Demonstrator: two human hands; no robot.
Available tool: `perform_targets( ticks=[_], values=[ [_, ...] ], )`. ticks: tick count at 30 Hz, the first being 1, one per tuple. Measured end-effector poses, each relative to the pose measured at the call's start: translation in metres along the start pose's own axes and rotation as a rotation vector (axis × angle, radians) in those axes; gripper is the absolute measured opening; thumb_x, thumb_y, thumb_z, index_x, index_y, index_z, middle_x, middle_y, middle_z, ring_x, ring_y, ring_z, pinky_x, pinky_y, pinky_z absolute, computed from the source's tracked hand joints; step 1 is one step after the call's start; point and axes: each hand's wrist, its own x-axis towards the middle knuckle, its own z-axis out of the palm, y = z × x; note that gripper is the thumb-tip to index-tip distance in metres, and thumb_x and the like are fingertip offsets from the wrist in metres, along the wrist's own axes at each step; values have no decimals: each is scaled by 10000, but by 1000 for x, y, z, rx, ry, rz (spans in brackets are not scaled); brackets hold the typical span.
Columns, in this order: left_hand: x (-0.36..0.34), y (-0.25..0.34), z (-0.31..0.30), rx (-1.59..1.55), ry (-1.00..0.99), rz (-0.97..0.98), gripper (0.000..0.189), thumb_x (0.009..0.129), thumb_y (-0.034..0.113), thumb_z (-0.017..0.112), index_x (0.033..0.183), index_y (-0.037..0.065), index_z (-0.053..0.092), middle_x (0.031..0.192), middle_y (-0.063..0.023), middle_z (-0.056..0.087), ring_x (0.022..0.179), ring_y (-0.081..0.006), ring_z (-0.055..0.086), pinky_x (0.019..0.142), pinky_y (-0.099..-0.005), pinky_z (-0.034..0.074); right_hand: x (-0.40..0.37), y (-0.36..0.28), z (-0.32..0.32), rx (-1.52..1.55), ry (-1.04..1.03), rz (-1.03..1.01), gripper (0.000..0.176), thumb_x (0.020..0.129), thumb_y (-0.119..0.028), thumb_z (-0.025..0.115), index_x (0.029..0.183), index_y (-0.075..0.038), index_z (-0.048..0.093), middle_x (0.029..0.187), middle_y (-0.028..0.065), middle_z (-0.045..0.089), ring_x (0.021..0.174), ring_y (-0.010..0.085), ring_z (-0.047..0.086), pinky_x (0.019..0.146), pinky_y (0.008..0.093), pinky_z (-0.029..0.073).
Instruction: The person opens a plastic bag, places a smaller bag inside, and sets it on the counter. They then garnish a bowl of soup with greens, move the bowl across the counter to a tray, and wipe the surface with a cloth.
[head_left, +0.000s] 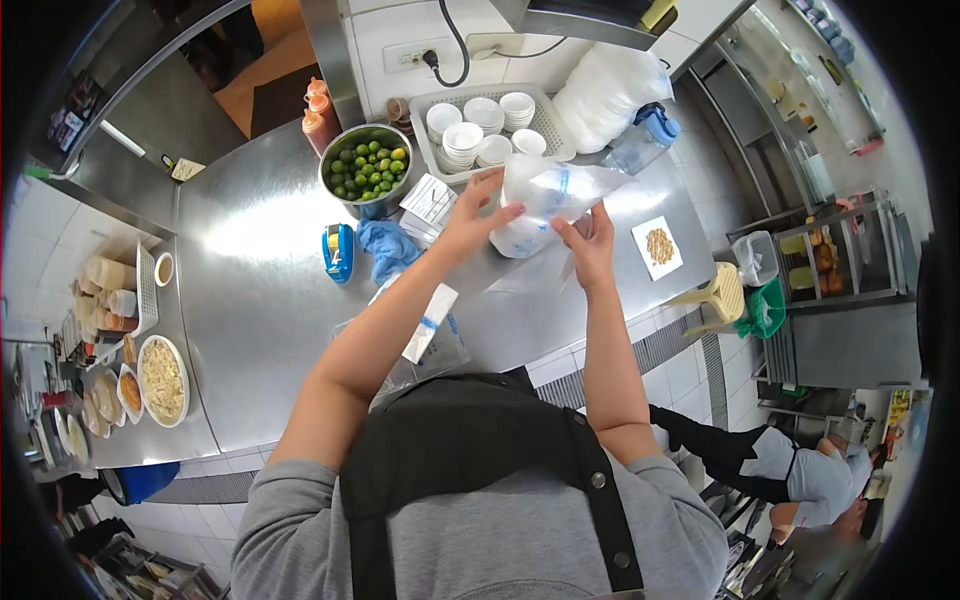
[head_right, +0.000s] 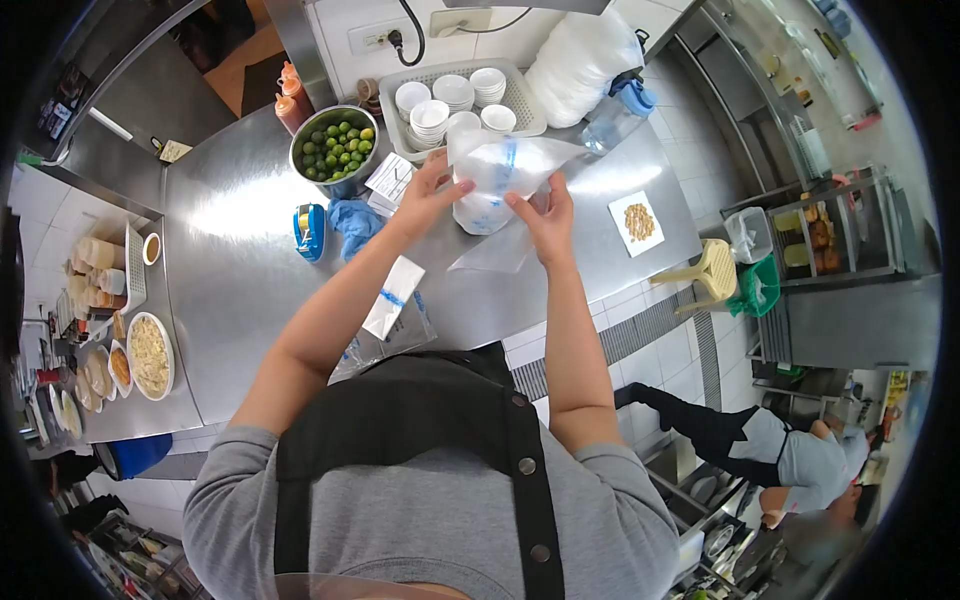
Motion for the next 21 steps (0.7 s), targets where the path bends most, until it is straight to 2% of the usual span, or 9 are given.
perform_targets(
  ticks=[4, 7, 10, 13, 15, 16, 19, 21],
  values=[
    [5, 45, 9, -106, 112, 76, 602, 827, 338, 803, 1359, 123, 619, 1386, -100, 518, 1335, -266, 452, 1101, -428, 348, 11, -27, 3, -51, 33, 76, 493, 810, -28, 808, 1254, -13, 595, 1114, 40, 673, 1034, 140, 646, 908, 290, 518],
    [16, 14, 9, 103, 140, 175, 612, 836, 344, 792, 1382, 148, 597, 1384, -91, 509, 1322, -267, 460, 1090, -465, 353, 11, -16, -3, -132, 49, 191, 505, 806, -16, 807, 1257, -8, 580, 1199, 54, 641, 1070, 148, 642, 911, 292, 529],
    [7, -5, 5, 198, 60, 49, 598, 843, 335, 786, 1375, 141, 591, 1370, -88, 509, 1313, -261, 465, 1075, -469, 363, 4, 2, -1, -93, 8, 86, 497, 801, 3, 807, 1245, -12, 583, 1201, 58, 638, 1059, 147, 645, 895, 288, 537],
    [1, 2, 4, 72, 44, 4, 579, 847, 310, 786, 1362, 124, 596, 1358, -90, 514, 1295, -251, 474, 1066, -446, 370, 3, -3, 6, 26, -55, -46, 494, 803, 32, 797, 1247, -16, 585, 1203, 71, 641, 1076, 157, 636, 914, 301, 533],
    [1, 13, 8, -63, 85, 73, 560, 848, 312, 785, 1340, 116, 604, 1357, -94, 514, 1273, -247, 483, 1064, -431, 368, 1, -19, 11, 11, -44, -112, 486, 811, 34, 790, 1249, -14, 584, 1207, 73, 643, 1075, 158, 636, 916, 304, 530],
    [2, 19, 11, -131, 107, 107, 550, 848, 312, 785, 1330, 112, 608, 1356, -96, 514, 1262, -246, 487, 1063, -423, 366, 3, -26, 13, -9, -20, -76, 485, 812, 32, 791, 1248, -12, 583, 1202, 73, 646, 1071, 157, 637, 912, 304, 530],
    [7, 33, 19, 110, 168, 198, 573, 848, 321, 785, 1340, 105, 585, 1359, -110, 508, 1241, -251, 487, 1072, -407, 355, 9, -30, 13, -34, 36, 7, 479, 816, 22, 797, 1243, -10, 583, 1186, 72, 654, 1062, 152, 636, 904, 304, 528],
    [7, 23, 21, 113, 153, 163, 603, 845, 322, 789, 1355, 95, 560, 1344, -114, 519, 1237, -252, 485, 1071, -399, 357, 9, -15, 10, -9, 49, 41, 470, 819, 11, 802, 1236, -12, 587, 1173, 72, 661, 1060, 149, 632, 901, 303, 525]
  ],
)
